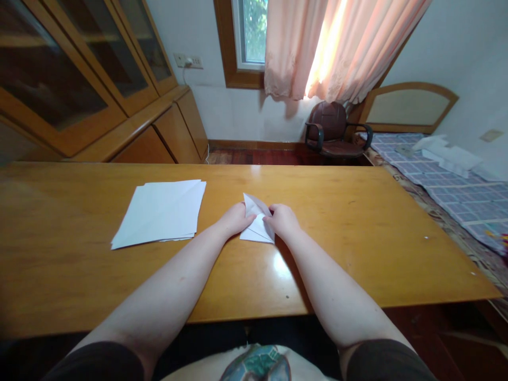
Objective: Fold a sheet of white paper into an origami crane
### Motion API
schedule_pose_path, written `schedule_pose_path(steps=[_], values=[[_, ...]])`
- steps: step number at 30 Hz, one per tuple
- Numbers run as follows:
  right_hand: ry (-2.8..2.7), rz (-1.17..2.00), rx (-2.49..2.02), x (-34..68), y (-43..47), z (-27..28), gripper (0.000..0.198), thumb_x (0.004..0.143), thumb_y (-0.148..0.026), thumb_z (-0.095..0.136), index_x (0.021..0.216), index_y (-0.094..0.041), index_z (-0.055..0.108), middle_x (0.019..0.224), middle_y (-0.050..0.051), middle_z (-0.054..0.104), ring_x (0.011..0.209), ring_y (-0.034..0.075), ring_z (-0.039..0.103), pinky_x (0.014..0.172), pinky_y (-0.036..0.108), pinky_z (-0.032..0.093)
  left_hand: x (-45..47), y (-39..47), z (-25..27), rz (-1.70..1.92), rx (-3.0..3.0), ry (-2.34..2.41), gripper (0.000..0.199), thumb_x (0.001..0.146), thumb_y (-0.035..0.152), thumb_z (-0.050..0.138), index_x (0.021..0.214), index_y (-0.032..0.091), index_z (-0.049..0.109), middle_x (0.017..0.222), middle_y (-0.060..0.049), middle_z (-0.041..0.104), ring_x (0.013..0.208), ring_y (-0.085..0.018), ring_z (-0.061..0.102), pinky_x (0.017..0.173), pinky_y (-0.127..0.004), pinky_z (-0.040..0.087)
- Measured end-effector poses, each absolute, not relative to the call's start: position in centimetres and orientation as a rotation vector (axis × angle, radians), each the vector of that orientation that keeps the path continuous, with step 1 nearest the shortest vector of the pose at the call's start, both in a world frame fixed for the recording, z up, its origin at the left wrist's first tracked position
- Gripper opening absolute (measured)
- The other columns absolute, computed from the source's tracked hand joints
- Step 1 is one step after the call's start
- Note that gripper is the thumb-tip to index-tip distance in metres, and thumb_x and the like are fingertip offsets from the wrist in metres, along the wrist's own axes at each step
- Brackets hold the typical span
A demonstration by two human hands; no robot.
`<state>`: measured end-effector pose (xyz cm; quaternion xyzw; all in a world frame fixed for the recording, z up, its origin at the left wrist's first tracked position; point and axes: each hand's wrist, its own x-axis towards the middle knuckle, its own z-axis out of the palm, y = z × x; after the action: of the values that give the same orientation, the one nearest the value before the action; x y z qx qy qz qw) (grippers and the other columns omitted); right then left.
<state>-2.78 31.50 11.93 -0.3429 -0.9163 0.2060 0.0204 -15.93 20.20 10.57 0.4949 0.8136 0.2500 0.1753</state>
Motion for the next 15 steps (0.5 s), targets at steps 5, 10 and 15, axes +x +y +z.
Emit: schedule_pose_path(steps=[5, 10, 15], values=[[-2.895, 0.526, -0.93, -2.7, 30.5, 12.1, 0.021, 0.079, -0.03, 0.059, 0.096, -0.023, 0.069, 0.094, 0.004, 0.067, 0.084, 0.016, 0.059, 0.068, 0.023, 0.037, -15.9, 20.2, 10.7, 0.687, 1.373, 2.292, 0.03, 0.077, 0.026, 0.056, 0.103, 0.014, 0.063, 0.106, -0.012, 0.067, 0.097, -0.022, 0.063, 0.082, -0.026, 0.047], [-2.967, 0.421, -0.851, -2.5, 29.4, 12.4, 0.026, 0.085, -0.041, 0.053, 0.093, -0.023, 0.07, 0.089, 0.006, 0.064, 0.078, 0.016, 0.058, 0.066, 0.025, 0.037, -15.8, 20.0, 11.0, 0.801, 1.416, 2.211, 0.028, 0.077, 0.024, 0.054, 0.102, 0.016, 0.064, 0.105, -0.008, 0.068, 0.097, -0.021, 0.062, 0.085, -0.027, 0.047], [-3.017, 0.476, -0.771, -2.2, 28.9, 13.3, 0.035, 0.09, -0.042, 0.045, 0.084, -0.021, 0.072, 0.086, 0.007, 0.063, 0.073, 0.016, 0.057, 0.064, 0.025, 0.036, -16.1, 19.8, 11.0, 0.899, 1.545, 2.083, 0.029, 0.074, 0.024, 0.056, 0.101, 0.017, 0.064, 0.106, -0.008, 0.067, 0.096, -0.021, 0.061, 0.086, -0.03, 0.047]])
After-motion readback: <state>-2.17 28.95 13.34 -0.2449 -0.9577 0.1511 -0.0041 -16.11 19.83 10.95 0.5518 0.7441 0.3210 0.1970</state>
